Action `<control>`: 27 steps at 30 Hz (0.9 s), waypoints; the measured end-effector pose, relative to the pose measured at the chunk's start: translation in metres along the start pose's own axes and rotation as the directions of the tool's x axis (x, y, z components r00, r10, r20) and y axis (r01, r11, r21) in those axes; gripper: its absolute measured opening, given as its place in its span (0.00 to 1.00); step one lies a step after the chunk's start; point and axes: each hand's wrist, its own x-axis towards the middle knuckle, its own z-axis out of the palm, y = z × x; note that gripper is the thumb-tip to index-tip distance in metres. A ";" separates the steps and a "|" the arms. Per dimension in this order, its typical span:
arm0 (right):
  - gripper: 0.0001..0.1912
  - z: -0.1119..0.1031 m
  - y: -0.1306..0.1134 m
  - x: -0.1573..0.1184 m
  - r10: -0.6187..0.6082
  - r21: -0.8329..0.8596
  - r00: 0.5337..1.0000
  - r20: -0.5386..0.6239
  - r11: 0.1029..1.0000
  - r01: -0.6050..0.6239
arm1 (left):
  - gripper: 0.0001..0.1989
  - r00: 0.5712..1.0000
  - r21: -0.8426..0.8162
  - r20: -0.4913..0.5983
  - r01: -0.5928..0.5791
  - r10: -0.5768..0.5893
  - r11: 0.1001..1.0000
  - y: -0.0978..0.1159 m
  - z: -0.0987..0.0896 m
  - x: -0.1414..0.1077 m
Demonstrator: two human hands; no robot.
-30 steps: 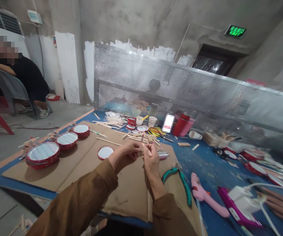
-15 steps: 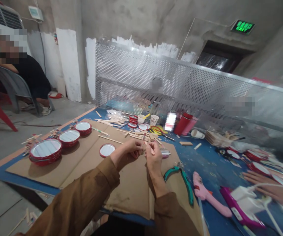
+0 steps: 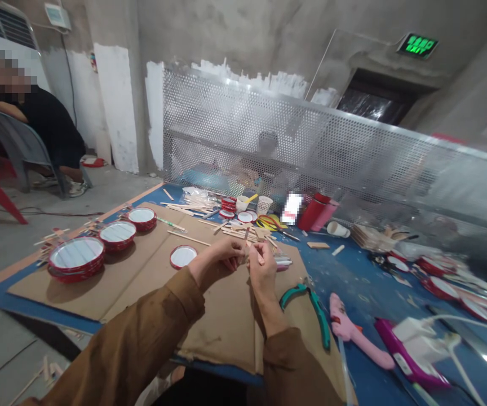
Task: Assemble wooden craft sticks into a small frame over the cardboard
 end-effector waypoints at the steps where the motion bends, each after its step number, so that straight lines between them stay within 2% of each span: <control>1: 0.18 0.000 -0.001 0.000 -0.013 -0.002 1.000 0.007 1.000 0.013 | 0.07 1.000 0.009 0.001 0.002 -0.002 1.000 -0.001 0.000 0.001; 8: 0.19 0.001 -0.004 0.000 -0.048 -0.048 0.999 0.015 0.998 0.049 | 0.08 1.000 0.005 0.012 -0.025 0.024 1.000 -0.008 -0.001 0.007; 18: 0.17 0.000 -0.003 -0.001 -0.035 -0.038 0.999 0.011 0.999 0.035 | 0.04 1.000 0.042 -0.022 0.010 -0.009 0.999 0.000 0.000 0.000; 21: 0.18 0.000 -0.003 0.000 -0.039 -0.045 0.999 0.007 0.998 0.039 | 0.05 1.000 0.035 -0.002 0.017 -0.017 0.999 -0.001 -0.001 0.002; 27: 0.17 0.000 -0.004 -0.001 -0.041 -0.054 0.999 0.017 0.998 0.042 | 0.07 1.000 -0.017 -0.007 -0.029 0.028 0.999 -0.008 0.000 0.006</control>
